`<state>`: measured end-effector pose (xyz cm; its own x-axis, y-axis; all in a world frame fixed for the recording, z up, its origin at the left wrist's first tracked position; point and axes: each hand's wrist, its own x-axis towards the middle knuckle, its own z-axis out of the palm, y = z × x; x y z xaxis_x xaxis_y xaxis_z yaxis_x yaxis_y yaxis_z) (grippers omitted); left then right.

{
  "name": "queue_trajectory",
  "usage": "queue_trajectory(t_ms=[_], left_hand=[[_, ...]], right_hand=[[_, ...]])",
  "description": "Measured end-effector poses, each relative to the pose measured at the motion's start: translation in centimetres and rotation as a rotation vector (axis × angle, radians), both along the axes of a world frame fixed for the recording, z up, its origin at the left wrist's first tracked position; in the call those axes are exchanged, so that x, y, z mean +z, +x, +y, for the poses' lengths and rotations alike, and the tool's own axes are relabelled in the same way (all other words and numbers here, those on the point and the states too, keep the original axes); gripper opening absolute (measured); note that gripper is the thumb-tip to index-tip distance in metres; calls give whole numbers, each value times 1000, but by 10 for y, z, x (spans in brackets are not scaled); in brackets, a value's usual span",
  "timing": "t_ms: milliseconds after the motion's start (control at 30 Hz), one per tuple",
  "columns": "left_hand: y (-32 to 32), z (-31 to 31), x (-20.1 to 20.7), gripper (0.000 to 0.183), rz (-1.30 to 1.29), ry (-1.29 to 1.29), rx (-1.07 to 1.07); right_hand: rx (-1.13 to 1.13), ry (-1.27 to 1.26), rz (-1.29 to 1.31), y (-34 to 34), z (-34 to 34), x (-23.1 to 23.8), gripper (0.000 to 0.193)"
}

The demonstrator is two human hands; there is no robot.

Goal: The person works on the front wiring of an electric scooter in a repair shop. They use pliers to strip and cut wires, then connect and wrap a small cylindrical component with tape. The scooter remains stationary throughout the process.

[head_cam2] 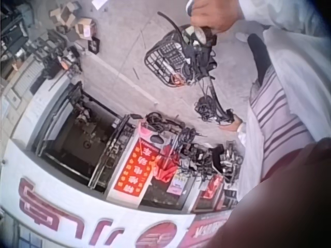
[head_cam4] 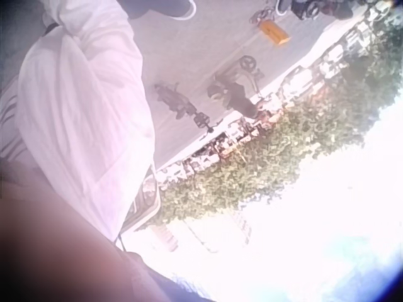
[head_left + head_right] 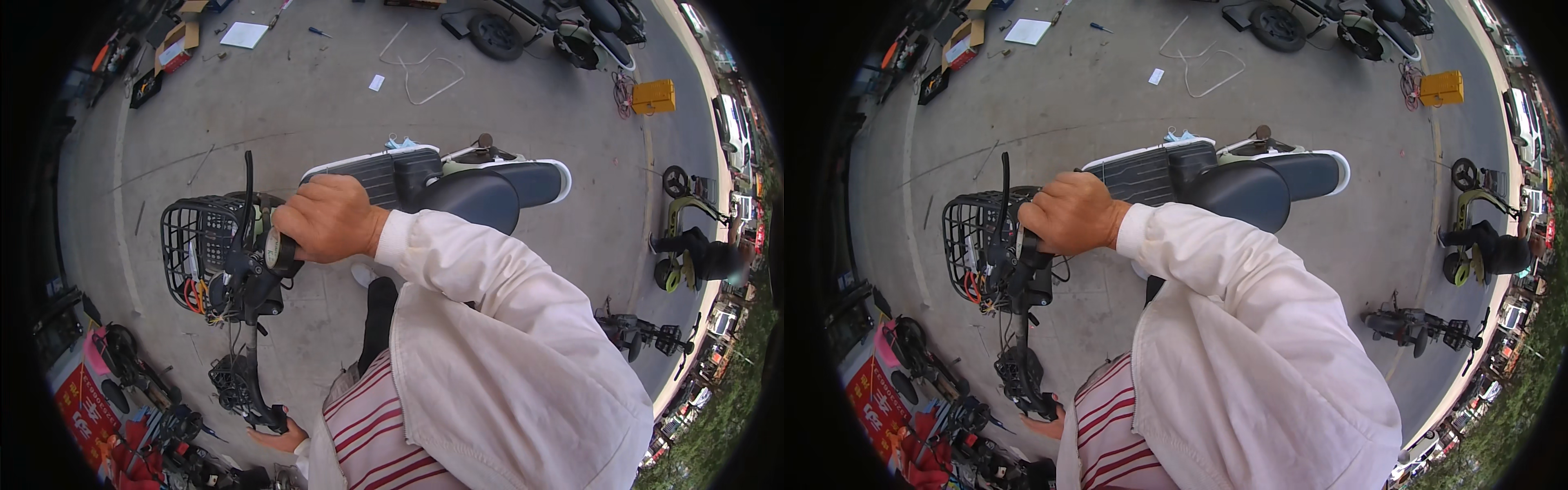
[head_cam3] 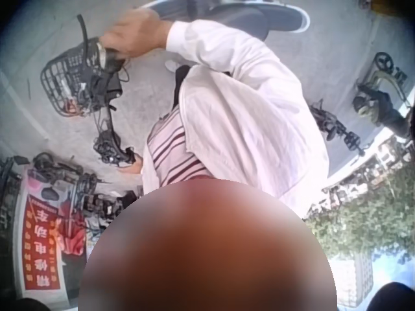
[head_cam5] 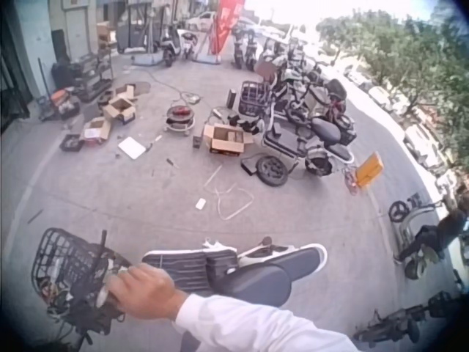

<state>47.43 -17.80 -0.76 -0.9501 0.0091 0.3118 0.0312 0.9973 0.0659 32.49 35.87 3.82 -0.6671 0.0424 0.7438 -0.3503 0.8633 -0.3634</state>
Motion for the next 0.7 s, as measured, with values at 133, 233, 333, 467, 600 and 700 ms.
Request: queue_trajectory(t_ms=[133, 233, 333, 467, 600, 700], left_hand=[[3, 3, -4, 87, 15, -7, -32], [3, 5, -5, 81, 10, 22, -19], [3, 3, -3, 73, 9, 27, -5], [6, 1, -4, 60, -15, -2, 76], [4, -1, -4, 52, -47, -48, 119], [8, 11, 3, 51, -75, -112, 135]], right_hand=[[-7, -46, -437, -10, 0, 21, 19], [-17, -76, -742, -20, 2, 38, 22], [-15, -43, -865, -23, 0, 45, 26], [4, 4, -1021, -27, 3, 53, 25], [6, -24, -1004, -28, 3, 55, 28], [14, -26, -1025, -30, 4, 54, 29]])
